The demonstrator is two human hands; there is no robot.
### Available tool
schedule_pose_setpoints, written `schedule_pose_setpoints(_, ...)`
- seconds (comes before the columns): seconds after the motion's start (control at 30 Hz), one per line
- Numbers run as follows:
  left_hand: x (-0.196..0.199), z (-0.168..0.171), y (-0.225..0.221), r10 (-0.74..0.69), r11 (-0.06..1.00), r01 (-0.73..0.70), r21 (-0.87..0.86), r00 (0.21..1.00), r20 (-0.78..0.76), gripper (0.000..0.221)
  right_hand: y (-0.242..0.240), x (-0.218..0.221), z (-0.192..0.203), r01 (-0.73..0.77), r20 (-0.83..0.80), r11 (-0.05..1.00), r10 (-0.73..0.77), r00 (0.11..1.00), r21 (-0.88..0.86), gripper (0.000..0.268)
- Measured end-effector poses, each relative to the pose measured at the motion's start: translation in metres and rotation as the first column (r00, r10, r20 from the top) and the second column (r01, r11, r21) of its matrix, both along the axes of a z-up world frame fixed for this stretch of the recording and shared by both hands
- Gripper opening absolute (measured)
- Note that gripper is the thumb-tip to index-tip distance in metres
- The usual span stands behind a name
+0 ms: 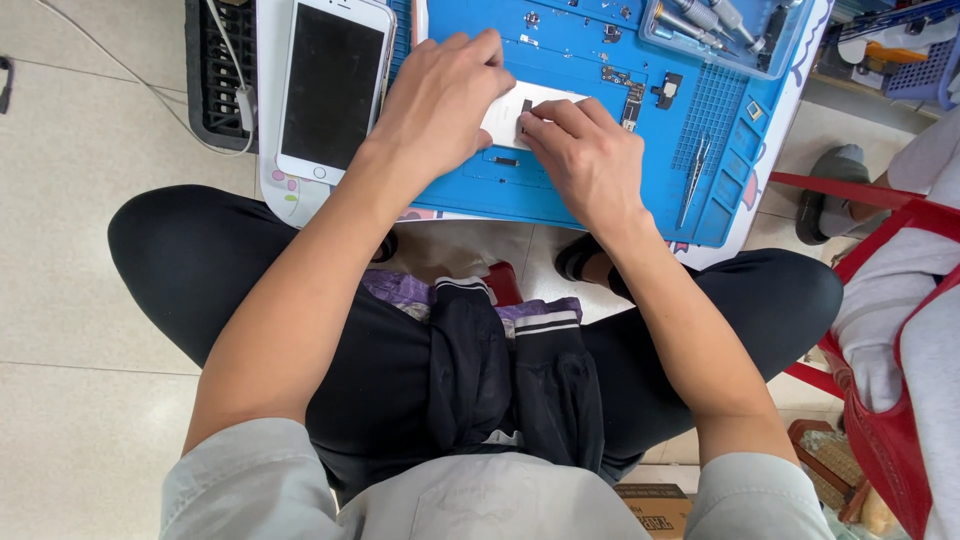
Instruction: The person works on a disassembled white smartphone on a blue mat, using tweezers to handle small internal components and connectors. They then pick up the phone's metal frame and clean the interior with a cotton swab.
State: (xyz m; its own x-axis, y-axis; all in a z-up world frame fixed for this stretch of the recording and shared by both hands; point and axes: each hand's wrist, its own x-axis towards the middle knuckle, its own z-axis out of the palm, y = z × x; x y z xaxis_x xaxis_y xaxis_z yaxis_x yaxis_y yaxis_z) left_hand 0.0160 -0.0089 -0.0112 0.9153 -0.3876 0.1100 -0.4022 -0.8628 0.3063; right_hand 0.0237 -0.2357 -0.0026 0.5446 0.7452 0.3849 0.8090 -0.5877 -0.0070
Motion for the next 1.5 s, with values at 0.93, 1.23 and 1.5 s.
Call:
schedule_pose_setpoints(0.93,0.000,-0.002,0.001,-0.002,1.000,0.003,-0.009,0.999,0.038,0.041,0.002,0.002,0.006,0.014,0.020,0.996,-0.012,1.000,-0.086,0.009)
schedule_pose_setpoints(1.23,-0.001,-0.003,0.000,0.000,1.000,0.000,-0.006,1.000,0.031,0.040,0.003,0.004,0.005,0.029,0.038,0.997,-0.026,0.999,-0.065,0.012)
schedule_pose_setpoints(1.5,0.002,-0.006,0.000,0.012,1.000,-0.013,0.028,0.999,0.035,0.049,0.005,0.011,0.001,0.053,0.053,0.998,-0.052,0.997,-0.023,0.027)
